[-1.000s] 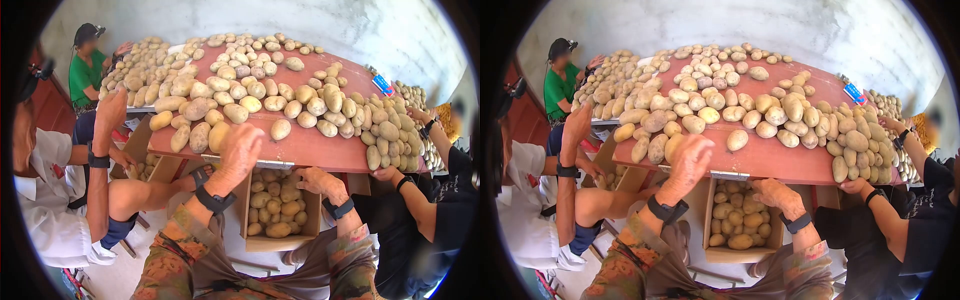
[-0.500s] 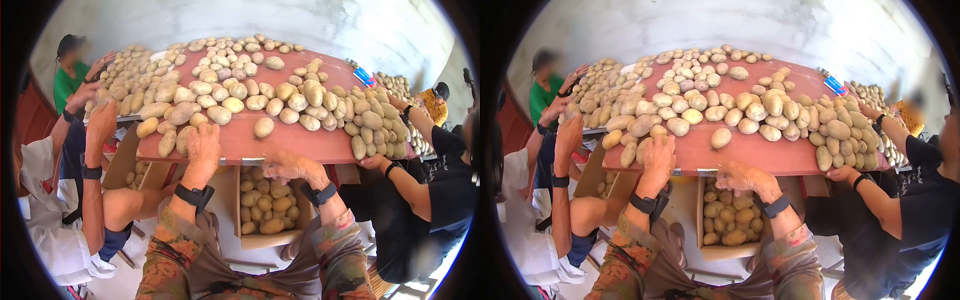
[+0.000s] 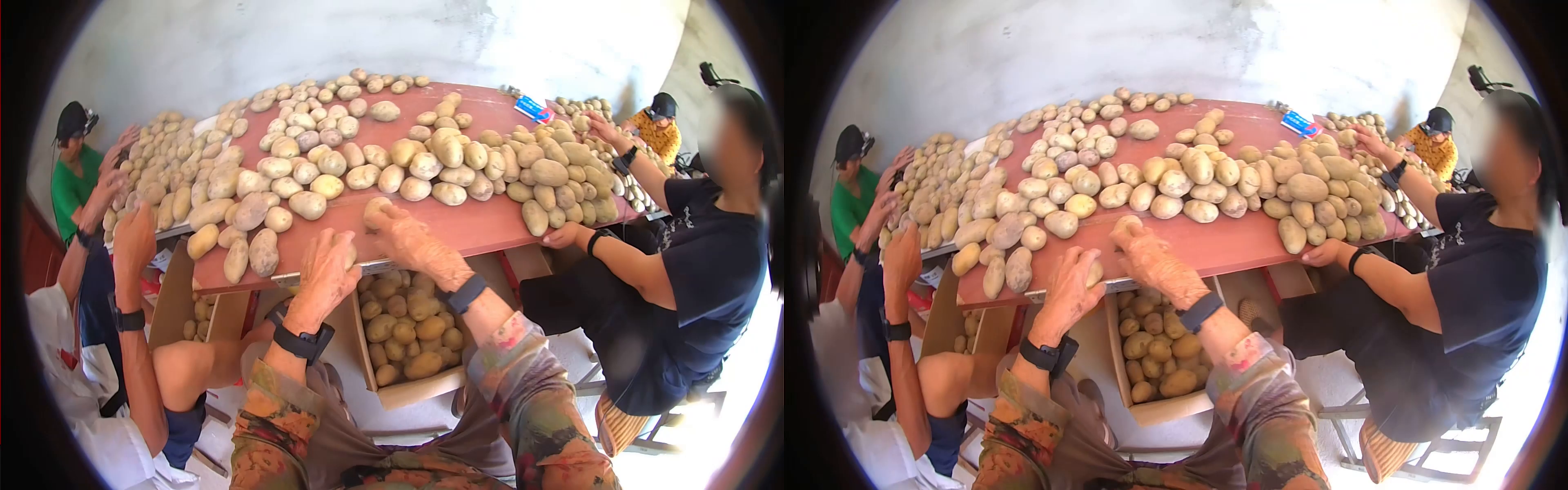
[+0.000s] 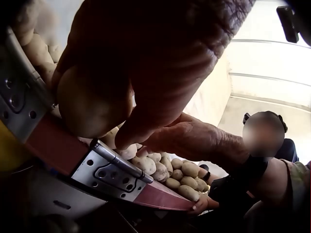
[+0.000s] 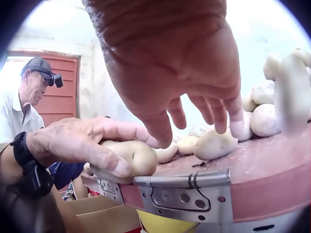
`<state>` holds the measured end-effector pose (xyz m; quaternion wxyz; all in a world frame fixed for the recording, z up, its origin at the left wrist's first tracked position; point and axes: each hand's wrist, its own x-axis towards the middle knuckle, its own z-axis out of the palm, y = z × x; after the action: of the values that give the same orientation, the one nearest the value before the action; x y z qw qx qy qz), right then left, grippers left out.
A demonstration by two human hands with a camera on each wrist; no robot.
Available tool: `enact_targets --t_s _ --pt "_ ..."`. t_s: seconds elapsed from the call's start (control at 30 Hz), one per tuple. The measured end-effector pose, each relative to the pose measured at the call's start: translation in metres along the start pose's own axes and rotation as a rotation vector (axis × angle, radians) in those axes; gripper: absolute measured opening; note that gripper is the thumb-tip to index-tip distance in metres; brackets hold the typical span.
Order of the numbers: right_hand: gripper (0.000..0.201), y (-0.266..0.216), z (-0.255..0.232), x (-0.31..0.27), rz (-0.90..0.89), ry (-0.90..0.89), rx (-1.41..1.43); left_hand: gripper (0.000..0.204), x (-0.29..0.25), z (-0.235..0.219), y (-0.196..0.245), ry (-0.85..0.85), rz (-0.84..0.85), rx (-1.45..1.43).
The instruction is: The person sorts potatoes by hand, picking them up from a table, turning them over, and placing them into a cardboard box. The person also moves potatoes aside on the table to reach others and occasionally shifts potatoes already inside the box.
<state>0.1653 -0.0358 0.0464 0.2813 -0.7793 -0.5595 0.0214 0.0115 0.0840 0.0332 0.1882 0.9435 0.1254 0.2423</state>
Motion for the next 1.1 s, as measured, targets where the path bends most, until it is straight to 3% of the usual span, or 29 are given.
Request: enact_targets --t_s 0.2,0.43,0.63,0.93,1.03,1.1 --pt "0.053 0.005 0.026 0.012 0.030 0.022 -0.161 0.055 -0.001 0.007 -0.008 0.012 0.055 -0.016" --pt "0.048 0.013 0.035 0.024 -0.082 -0.013 -0.346 0.060 -0.003 0.000 -0.006 -0.027 0.062 -0.074" --pt "0.040 0.016 0.039 0.035 0.033 -0.040 -0.432 0.058 -0.002 -0.001 -0.003 -0.025 0.053 -0.076" --pt "0.039 0.056 0.035 0.022 0.041 0.146 -0.268 0.058 0.002 -0.003 -0.003 -0.042 0.018 -0.040" --pt "0.036 0.049 0.019 0.017 0.162 0.080 -0.105 0.057 -0.001 0.002 -0.012 -0.013 0.062 -0.057" --pt "0.028 0.055 0.011 0.015 0.153 -0.017 0.062 0.055 0.000 0.002 -0.014 -0.014 0.055 -0.077"
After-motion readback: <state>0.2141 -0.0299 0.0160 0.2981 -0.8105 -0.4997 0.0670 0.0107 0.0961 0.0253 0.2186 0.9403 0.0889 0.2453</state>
